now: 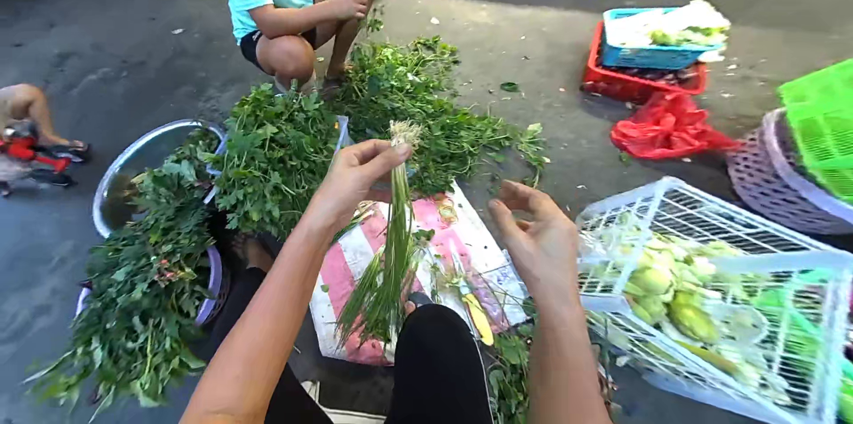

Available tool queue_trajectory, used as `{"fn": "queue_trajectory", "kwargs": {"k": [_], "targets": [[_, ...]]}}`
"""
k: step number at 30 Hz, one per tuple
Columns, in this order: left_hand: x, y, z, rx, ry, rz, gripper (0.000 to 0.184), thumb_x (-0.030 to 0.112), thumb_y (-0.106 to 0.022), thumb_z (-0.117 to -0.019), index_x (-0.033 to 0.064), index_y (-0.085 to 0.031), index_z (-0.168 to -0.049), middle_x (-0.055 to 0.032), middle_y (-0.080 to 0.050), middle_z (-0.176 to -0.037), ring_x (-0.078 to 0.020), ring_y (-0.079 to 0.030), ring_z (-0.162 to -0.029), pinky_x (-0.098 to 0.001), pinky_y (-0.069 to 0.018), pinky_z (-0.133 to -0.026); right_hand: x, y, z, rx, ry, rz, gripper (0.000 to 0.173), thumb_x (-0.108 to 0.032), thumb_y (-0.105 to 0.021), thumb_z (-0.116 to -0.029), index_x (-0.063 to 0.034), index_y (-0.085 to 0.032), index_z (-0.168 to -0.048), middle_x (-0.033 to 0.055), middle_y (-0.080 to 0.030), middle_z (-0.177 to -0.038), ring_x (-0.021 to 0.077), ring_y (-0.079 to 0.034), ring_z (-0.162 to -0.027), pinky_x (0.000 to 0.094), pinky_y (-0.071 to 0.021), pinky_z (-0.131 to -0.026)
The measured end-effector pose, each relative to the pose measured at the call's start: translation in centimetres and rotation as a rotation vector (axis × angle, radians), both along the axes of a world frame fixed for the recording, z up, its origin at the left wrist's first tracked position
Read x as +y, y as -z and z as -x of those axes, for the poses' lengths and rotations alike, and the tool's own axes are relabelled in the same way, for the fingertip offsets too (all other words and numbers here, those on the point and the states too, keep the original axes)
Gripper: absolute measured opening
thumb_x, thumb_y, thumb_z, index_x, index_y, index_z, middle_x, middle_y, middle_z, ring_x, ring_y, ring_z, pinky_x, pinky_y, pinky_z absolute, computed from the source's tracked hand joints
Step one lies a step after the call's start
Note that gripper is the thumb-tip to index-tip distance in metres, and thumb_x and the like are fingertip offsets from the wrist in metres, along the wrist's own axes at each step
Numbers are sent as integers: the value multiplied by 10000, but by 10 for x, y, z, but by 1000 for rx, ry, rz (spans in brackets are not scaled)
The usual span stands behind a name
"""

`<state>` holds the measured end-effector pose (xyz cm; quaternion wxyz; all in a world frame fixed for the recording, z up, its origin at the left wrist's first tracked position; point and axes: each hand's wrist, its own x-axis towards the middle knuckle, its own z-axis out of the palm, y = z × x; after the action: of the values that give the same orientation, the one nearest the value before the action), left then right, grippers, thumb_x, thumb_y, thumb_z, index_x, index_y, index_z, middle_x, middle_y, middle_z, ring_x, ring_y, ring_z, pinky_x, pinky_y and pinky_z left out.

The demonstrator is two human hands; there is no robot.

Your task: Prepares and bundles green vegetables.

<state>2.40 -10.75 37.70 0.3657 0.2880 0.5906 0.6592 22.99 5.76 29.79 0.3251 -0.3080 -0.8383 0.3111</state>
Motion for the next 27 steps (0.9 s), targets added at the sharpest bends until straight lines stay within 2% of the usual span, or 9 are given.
{"fn": "queue_trajectory", "kwargs": {"k": [1,2,4,8,12,16,20,25,27], "targets": [[5,1,-2,-13,1,-8,166,163,-566,-1053,34,-666,-1086,-49,-681,-921,-118,-676,-747,-296,-606,-635,-14,-6,5,128,-63,57,392,-298,-620,-1002,1,-649,-1254,136,-694,-1150,173,-697,-1001,353,-594,-844],[11,1,-6,-17,2,-10,160,160,-569,-1051,35,-665,-1079,-46,-676,-908,-121,-676,-744,-302,-609,-636,-28,-12,12,243,-161,120,346,-281,-640,-1000,-12,-648,-1217,82,-694,-1104,105,-695,-939,292,-605,-791],[17,2,-12,-14,1,-13,159,160,-583,-1045,31,-666,-1090,-51,-668,-907,-132,-674,-751,-308,-608,-639,-51,-18,30,356,-307,172,325,-279,-710,-954,-60,-665,-1190,26,-697,-1083,80,-684,-932,266,-598,-746],[18,6,-13,65,-4,-22,155,181,-606,-1037,35,-652,-1063,-58,-673,-939,-120,-670,-761,-269,-590,-612,-67,-15,57,397,-281,182,175,-160,-739,-936,-68,-712,-1083,-5,-724,-970,42,-698,-806,213,-605,-678],[12,14,-4,163,-7,3,153,206,-641,-1018,66,-671,-1071,-27,-703,-892,-67,-641,-718,-202,-504,-556,-59,-16,54,366,-348,338,117,-115,-698,-971,-55,-738,-1063,0,-748,-928,61,-715,-778,227,-620,-708],[11,25,-2,182,-8,-24,148,168,-654,-1008,38,-642,-1080,-27,-694,-839,-78,-666,-716,-229,-566,-648,-51,-15,51,231,-358,220,156,-180,-657,-1005,-76,-747,-1078,12,-728,-1033,51,-704,-865,224,-605,-747],[15,36,-6,177,8,11,221,220,-553,-1068,26,-597,-1164,-54,-659,-864,-113,-655,-708,-257,-571,-649,-47,-14,52,142,-322,13,143,-188,-623,-1023,-79,-712,-1045,2,-677,-870,27,-604,-684,201,-518,-625],[22,57,-13,354,41,179,381,390,-393,-1111,89,-600,-1219,-52,-647,-900,-127,-623,-744,-318,-536,-685,-50,-7,58,28,-326,-335,168,-174,-647,-986,-41,-747,-1010,98,-693,-856,223,-658,-640,414,-532,-541],[22,57,-16,430,63,250,387,392,-352,-1124,92,-577,-1217,-53,-621,-843,-121,-586,-604,-284,-521,-560,-44,-8,55,-4,-374,-365,167,-176,-637,-999,-49,-746,-1003,98,-683,-854,233,-654,-649,415,-520,-538]]}}
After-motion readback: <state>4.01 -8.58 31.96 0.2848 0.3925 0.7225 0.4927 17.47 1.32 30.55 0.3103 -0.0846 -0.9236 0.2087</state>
